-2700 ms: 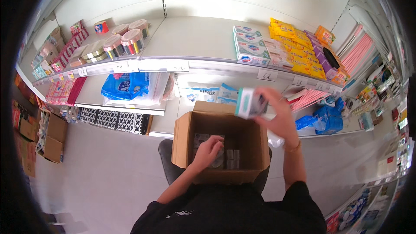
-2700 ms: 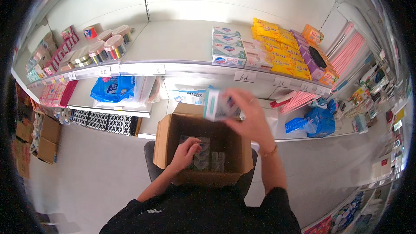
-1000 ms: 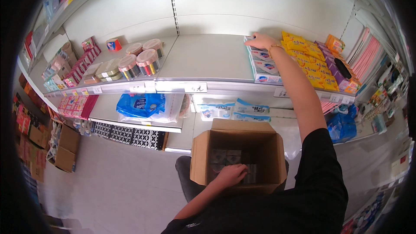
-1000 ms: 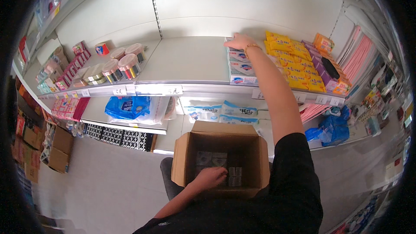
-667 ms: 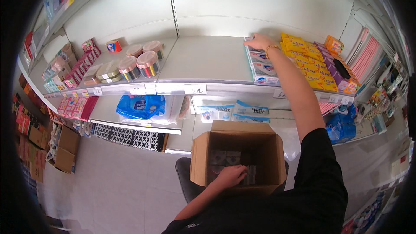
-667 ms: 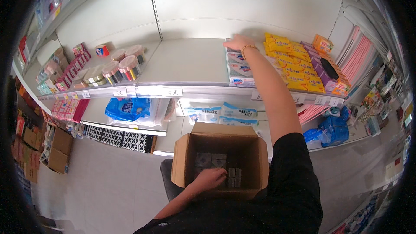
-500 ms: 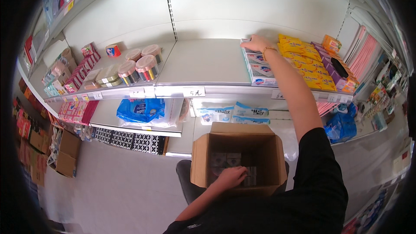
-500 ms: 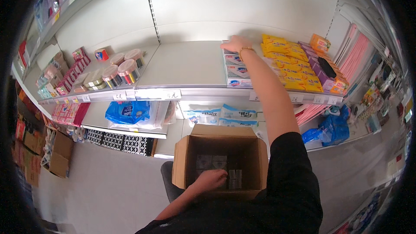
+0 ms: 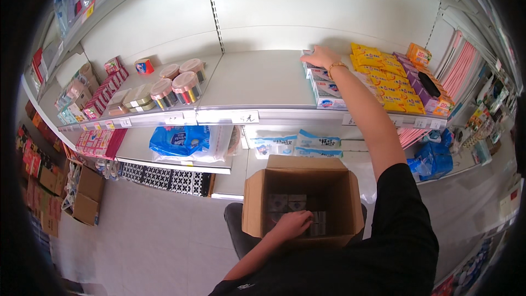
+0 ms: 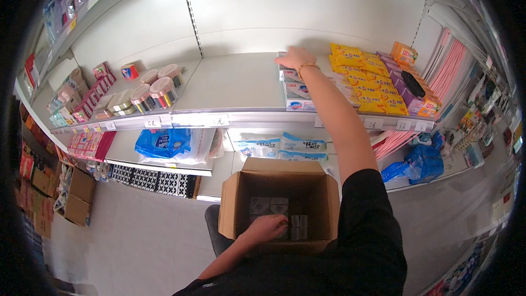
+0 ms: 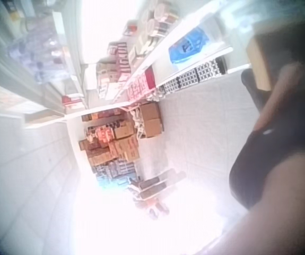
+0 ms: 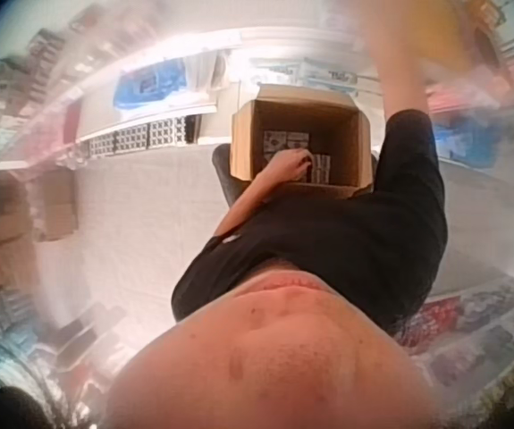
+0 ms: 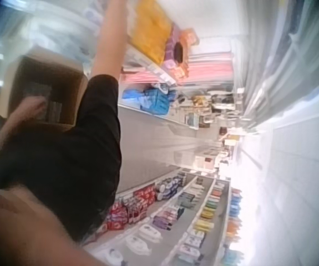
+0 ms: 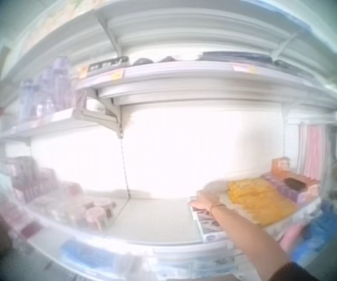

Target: The person repeatedly picks small rectangular boxes from a cardboard box and places them onto a nearby shelf. The person handles the boxes one at a time, arranging them in rows on the shelf.

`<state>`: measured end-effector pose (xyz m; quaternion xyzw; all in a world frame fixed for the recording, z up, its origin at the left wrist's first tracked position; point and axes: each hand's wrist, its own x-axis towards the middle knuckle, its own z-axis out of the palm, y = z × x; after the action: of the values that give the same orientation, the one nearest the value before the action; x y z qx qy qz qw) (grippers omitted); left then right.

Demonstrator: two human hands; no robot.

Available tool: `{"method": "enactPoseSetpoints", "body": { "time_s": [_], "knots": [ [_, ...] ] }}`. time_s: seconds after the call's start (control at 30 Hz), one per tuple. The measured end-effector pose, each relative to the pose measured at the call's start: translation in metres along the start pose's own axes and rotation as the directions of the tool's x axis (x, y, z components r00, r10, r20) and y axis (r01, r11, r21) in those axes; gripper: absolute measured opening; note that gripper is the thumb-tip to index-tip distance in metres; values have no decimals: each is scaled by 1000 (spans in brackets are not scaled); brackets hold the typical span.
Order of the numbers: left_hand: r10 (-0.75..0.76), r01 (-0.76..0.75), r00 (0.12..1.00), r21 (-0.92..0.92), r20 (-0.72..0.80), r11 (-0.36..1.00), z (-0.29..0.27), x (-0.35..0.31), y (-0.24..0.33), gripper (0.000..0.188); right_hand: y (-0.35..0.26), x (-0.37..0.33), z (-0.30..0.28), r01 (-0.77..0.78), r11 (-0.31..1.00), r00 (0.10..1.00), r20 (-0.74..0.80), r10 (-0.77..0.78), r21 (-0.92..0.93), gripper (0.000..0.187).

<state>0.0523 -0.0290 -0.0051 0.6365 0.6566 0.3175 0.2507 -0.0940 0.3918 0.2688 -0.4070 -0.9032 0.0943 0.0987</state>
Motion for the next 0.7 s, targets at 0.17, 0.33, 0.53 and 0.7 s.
{"method": "enactPoseSetpoints", "body": {
  "time_s": [0.17, 0.33, 0.53, 0.7],
  "knots": [
    [-59, 57, 992, 22, 109, 998, -5, 6, 5, 22, 23, 18, 2, -75, 997, 997, 29, 75, -33, 77],
    [-140, 138, 973, 26, 184, 990, -8, 2, 5, 28, 4, -11, -4, -97, 993, 994, 35, 99, -66, 84],
    [-56, 52, 995, 51, 80, 997, -1, 1, 2, 21, 4, -13, -1, -115, 984, 993, 3, 117, -134, 89],
    [-53, 51, 996, 20, 72, 998, 2, 10, 3, 20, 47, 7, -20, 104, 994, 964, -248, -95, 23, 87]
  ]
}}
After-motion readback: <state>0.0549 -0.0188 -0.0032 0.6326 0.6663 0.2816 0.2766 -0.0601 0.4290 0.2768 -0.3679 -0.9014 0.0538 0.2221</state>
